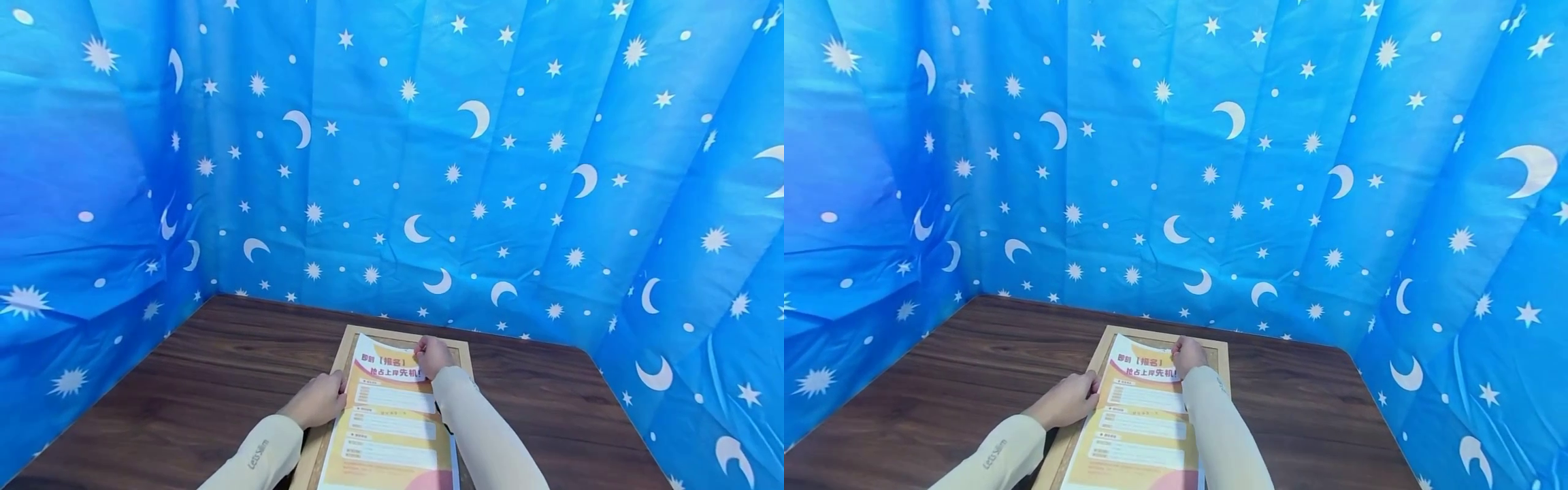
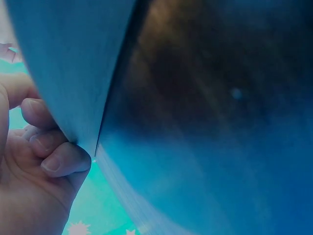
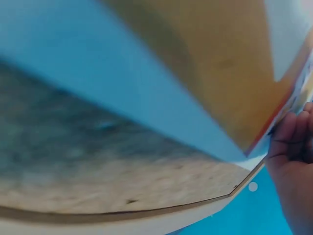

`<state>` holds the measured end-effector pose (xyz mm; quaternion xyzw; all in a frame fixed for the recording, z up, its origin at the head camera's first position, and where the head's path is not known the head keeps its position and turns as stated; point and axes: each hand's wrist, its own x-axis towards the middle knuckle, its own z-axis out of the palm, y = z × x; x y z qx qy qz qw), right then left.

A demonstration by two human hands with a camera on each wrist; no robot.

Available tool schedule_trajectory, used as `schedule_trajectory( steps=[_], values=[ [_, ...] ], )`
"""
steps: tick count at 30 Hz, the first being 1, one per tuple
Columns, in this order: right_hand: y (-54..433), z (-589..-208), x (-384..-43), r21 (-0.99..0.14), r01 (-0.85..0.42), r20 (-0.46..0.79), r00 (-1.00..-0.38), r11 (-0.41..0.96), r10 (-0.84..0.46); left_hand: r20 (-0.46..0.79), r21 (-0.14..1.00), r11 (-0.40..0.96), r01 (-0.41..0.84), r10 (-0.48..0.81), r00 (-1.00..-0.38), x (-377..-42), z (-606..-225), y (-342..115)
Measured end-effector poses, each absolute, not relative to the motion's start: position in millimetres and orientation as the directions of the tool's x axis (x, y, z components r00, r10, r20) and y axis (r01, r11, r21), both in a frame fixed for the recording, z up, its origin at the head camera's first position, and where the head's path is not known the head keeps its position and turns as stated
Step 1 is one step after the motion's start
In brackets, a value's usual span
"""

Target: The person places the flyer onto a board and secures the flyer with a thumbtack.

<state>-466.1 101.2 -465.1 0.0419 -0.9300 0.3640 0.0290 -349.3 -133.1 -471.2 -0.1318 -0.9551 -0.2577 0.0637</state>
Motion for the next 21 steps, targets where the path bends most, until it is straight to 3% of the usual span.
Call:
schedule_trajectory(
  steps=[11, 21],
  values=[
    [99, -460, -477, -0.688, 0.016, -0.004, -1.000, 0.726, 0.018, 0.142, 0.496, 0.832, 0.248, 0.203, -0.969, -348, -468, -128],
    [96, -461, -483, -0.710, 0.025, -0.008, -1.000, 0.704, 0.028, 0.150, 0.482, 0.834, 0.267, 0.222, -0.964, -351, -469, -132]
  ],
)
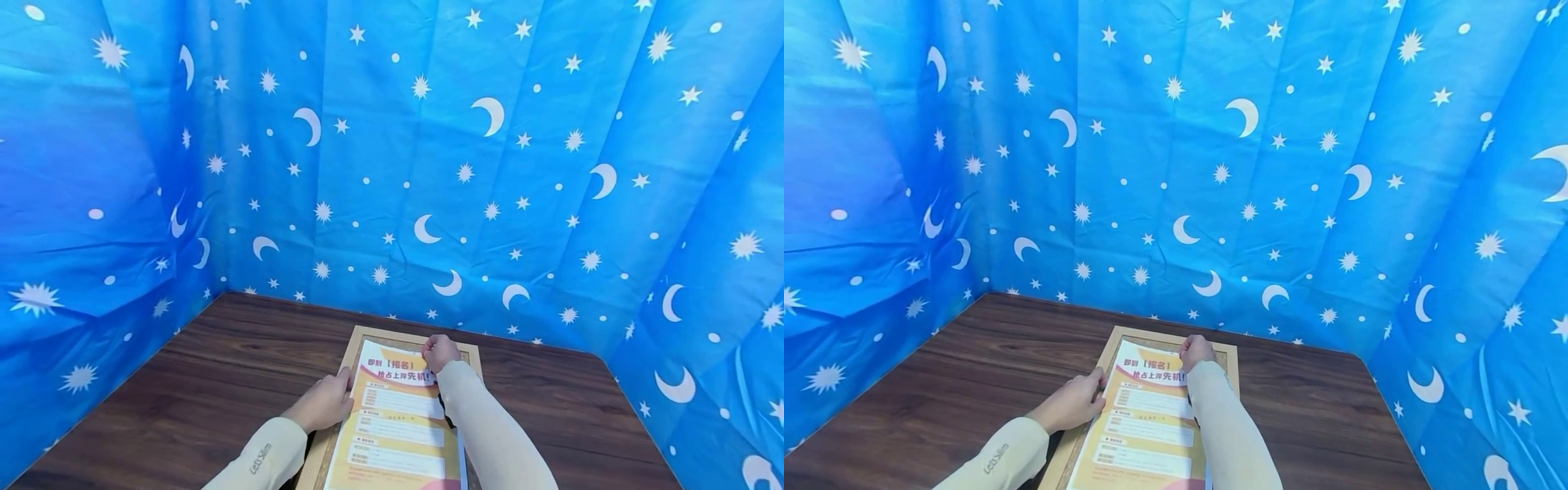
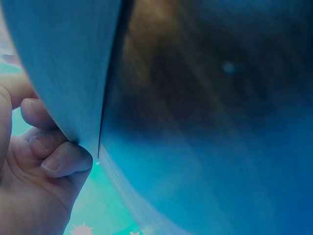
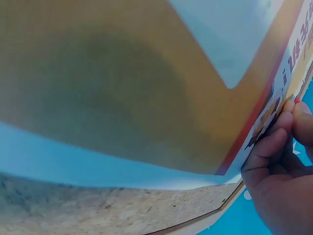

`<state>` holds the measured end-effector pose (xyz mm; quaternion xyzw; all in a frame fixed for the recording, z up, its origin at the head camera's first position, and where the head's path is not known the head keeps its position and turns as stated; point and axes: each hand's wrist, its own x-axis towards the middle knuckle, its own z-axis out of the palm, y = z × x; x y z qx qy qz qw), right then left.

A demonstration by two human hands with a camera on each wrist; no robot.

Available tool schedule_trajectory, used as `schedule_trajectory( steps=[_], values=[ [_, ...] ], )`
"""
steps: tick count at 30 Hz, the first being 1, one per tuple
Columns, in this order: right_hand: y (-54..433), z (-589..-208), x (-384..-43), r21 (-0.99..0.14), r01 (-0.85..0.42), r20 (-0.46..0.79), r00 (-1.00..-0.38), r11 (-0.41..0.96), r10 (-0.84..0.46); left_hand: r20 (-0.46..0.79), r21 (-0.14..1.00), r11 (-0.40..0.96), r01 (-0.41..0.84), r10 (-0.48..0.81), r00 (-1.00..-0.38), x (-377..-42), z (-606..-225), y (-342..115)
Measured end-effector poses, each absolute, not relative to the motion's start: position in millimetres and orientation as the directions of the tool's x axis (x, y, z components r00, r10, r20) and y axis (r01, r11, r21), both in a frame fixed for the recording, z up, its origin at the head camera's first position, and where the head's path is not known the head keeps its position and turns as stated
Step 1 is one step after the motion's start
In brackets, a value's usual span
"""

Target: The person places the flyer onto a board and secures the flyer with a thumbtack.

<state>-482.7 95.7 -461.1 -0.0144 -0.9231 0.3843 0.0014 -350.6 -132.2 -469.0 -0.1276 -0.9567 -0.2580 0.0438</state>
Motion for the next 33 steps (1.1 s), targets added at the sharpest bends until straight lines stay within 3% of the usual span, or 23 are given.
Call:
schedule_trajectory(
  steps=[16, 33],
  values=[
    [103.0, -457.6, -482.8, -0.715, 0.026, -0.017, -1.000, 0.698, 0.020, 0.188, 0.459, 0.826, 0.328, 0.271, -0.944, -349.1, -468.7, -131.2],
    [94.8, -457.3, -484.6, -0.670, 0.066, -0.057, -0.998, 0.739, 0.037, 0.175, 0.468, 0.831, 0.301, 0.247, -0.953, -345.9, -466.4, -132.6]
  ],
)
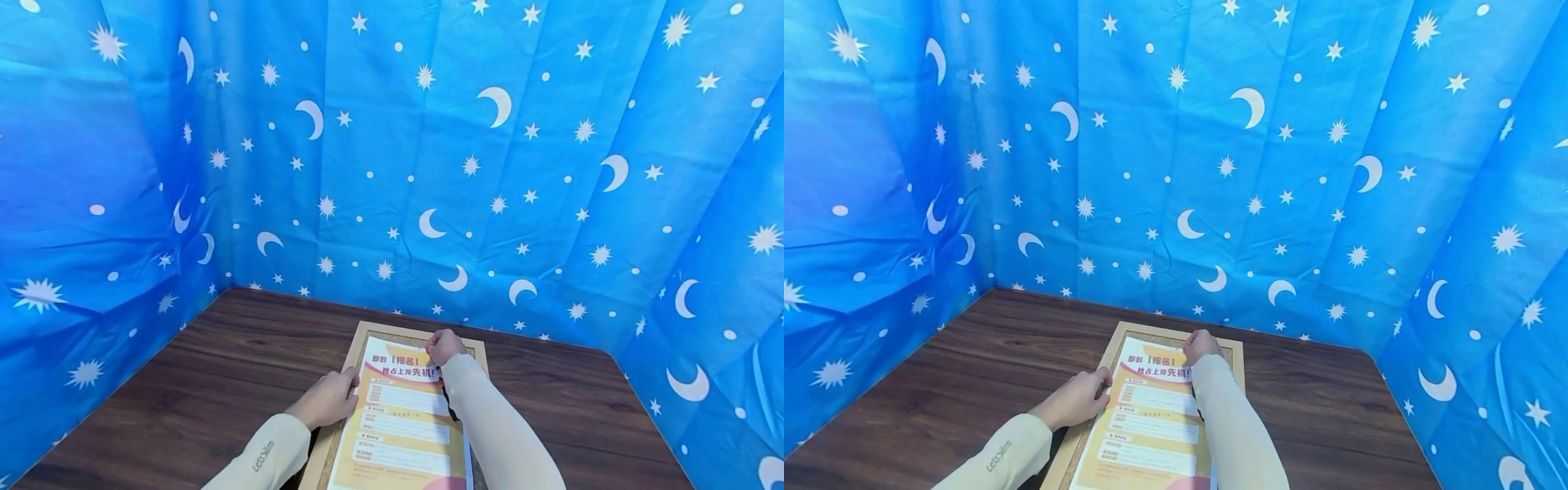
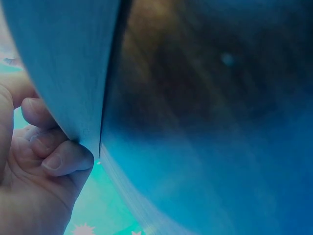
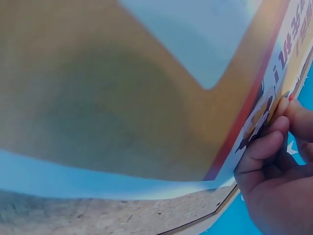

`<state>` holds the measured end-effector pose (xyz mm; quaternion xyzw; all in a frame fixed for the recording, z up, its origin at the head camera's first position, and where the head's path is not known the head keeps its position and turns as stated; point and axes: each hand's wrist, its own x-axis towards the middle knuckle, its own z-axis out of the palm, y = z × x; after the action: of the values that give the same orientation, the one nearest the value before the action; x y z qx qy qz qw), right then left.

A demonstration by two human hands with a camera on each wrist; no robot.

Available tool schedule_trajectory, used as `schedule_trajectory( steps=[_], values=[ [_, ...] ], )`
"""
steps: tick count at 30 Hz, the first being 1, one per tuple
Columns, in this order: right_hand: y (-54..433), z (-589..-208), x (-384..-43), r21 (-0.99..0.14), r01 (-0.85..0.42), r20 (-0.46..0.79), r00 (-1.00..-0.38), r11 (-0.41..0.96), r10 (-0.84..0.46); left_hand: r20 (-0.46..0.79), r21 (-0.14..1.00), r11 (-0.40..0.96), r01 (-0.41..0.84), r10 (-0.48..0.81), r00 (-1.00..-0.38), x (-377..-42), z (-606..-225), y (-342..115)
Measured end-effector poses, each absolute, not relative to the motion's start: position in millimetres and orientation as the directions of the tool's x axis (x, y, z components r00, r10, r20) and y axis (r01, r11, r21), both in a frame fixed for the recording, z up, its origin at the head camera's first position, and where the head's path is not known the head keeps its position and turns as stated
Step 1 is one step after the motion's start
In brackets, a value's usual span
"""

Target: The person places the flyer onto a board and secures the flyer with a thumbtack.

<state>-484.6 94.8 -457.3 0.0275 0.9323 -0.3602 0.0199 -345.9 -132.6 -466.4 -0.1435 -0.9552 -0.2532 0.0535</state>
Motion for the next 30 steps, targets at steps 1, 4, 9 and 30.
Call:
schedule_trajectory(
  steps=[1, 4, 9, 30],
  values=[
    [95, -457, -484, -0.667, 0.070, -0.058, -0.997, 0.742, 0.042, 0.170, 0.469, 0.832, 0.296, 0.244, -0.955, -346, -466, -132],
    [95, -455, -481, -0.663, 0.082, -0.061, -0.997, 0.744, 0.055, 0.159, 0.471, 0.835, 0.286, 0.238, -0.958, -346, -466, -132],
    [95, -453, -477, -0.669, 0.088, -0.060, -0.996, 0.738, 0.065, 0.159, 0.470, 0.835, 0.287, 0.239, -0.958, -346, -466, -131],
    [100, -459, -474, -0.641, 0.080, -0.006, -0.995, 0.763, 0.099, 0.152, 0.468, 0.835, 0.290, 0.247, -0.957, -346, -465, -125]
  ],
)
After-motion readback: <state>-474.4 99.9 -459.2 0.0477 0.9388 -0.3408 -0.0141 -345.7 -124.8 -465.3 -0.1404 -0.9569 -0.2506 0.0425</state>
